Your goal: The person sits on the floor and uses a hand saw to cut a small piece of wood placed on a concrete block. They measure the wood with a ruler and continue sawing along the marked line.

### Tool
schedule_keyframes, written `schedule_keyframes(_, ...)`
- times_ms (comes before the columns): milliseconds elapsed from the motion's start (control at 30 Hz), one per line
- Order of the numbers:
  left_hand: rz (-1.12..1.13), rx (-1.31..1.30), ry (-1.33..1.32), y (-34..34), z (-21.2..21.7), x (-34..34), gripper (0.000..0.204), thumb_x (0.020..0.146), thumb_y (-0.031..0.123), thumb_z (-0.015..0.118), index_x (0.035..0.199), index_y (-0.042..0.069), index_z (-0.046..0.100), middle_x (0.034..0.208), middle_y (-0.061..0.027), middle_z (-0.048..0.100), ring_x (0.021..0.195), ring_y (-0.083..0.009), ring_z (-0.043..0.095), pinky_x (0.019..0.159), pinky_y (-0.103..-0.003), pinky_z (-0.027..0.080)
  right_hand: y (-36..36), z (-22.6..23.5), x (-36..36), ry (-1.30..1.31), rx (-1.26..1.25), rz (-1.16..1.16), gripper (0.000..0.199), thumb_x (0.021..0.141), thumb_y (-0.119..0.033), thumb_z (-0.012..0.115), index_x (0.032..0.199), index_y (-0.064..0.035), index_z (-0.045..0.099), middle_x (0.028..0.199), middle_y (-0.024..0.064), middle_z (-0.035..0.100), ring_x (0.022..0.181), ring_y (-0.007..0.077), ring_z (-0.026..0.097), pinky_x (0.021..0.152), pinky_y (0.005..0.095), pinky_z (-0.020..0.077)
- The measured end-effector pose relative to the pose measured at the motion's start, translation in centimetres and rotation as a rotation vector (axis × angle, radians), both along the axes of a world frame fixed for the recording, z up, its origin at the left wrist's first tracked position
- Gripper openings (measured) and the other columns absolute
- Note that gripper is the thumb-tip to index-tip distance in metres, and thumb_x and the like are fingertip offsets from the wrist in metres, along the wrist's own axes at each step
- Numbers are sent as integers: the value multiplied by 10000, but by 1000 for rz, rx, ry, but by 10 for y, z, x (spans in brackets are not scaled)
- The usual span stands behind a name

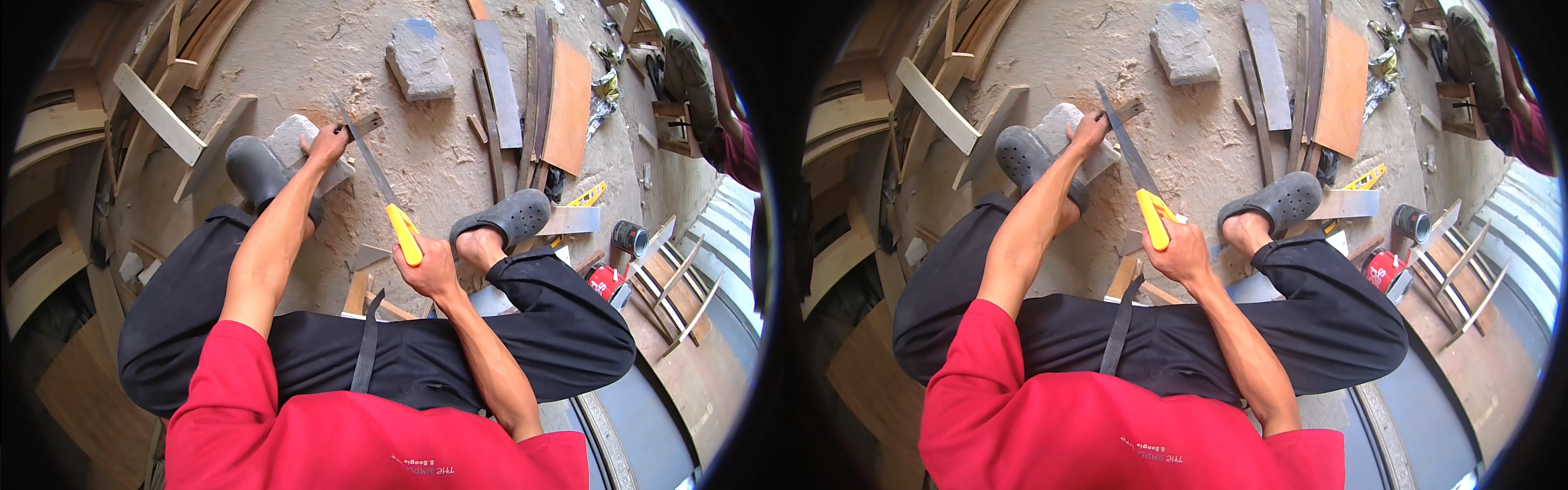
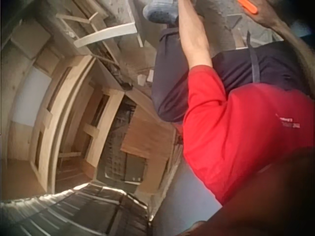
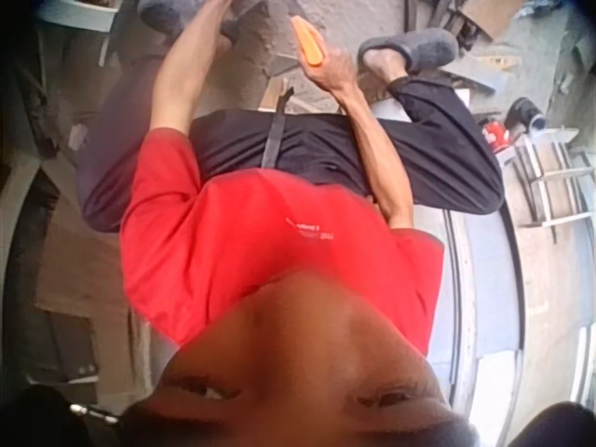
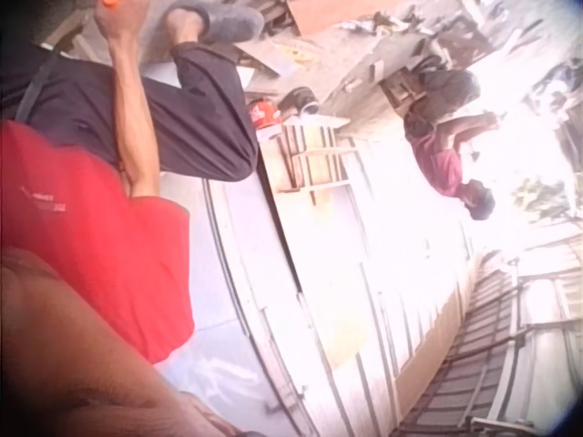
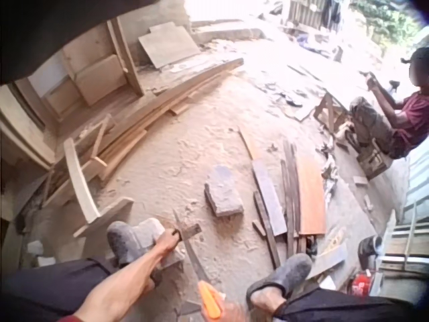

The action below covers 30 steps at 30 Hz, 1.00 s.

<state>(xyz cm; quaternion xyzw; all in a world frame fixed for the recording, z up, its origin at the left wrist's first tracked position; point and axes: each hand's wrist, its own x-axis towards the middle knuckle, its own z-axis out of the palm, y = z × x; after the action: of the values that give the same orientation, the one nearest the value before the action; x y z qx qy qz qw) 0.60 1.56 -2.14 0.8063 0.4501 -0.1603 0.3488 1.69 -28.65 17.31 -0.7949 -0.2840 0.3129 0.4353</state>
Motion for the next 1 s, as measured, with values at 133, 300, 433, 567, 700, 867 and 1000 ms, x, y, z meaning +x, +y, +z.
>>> schedule_keyframes(133, 26, 24, -60, -2, -1, -2, 504, 933, 581, 430, 964, 172, 723, 770, -16, 702, 898, -229, 664, 1095, -621, -19, 0, 3, 1, 11, -25, 4, 220, 812, -193, 690, 773, 17, 636, 626, 218, 598, 550, 375, 613, 525, 411, 479)
schedule_keyframes(300, 28, 13, -33, -5, 12, 1, 564, 898, 587, 453, 946, 101, 734, 927, -160, 727, 979, -367, 672, 1110, -624, -6, 3, 4, -1, -10, -30, -3, 211, 810, -190, 685, 777, 14, 644, 619, 212, 599, 552, 370, 618, 533, 409, 488)
schedule_keyframes(433, 42, 46, -62, -11, 16, 2, 577, 893, 600, 459, 925, 97, 740, 907, -162, 727, 966, -364, 675, 1112, -617, 6, 5, 6, 1, 13, -48, 2, 211, 808, -187, 682, 771, 17, 646, 614, 213, 598, 553, 376, 617, 537, 408, 491)
schedule_keyframes(567, 43, 68, -57, -9, 16, 0, 554, 892, 591, 470, 910, 113, 749, 913, -149, 730, 961, -349, 679, 1116, -603, 2, 9, 11, 4, 32, -44, -5, 219, 811, -186, 675, 755, 22, 641, 623, 222, 600, 566, 389, 618, 539, 414, 490)
schedule_keyframes(700, 109, 138, -167, -17, 11, -1, 443, 896, 555, 520, 999, 181, 734, 947, -86, 745, 976, -282, 686, 1111, -592, 22, 6, 15, 5, 22, -59, -7, 237, 814, -198, 669, 740, 24, 635, 634, 229, 602, 581, 400, 618, 547, 423, 491)
schedule_keyframes(867, 125, 127, -244, -23, 15, -4, 380, 911, 510, 550, 1122, 224, 686, 998, -17, 750, 994, -214, 679, 1094, -608, 38, 15, 27, 12, 34, -61, -5, 256, 814, -210, 662, 733, 31, 633, 645, 236, 605, 590, 408, 618, 558, 435, 494)
schedule_keyframes(1000, 87, 84, -243, -19, 16, -4, 391, 911, 485, 580, 1168, 202, 663, 1049, -3, 743, 1015, -176, 668, 1079, -625, 46, 13, 23, 5, 21, -95, -26, 245, 806, -216, 654, 725, 14, 637, 629, 226, 605, 575, 405, 617, 560, 446, 499)
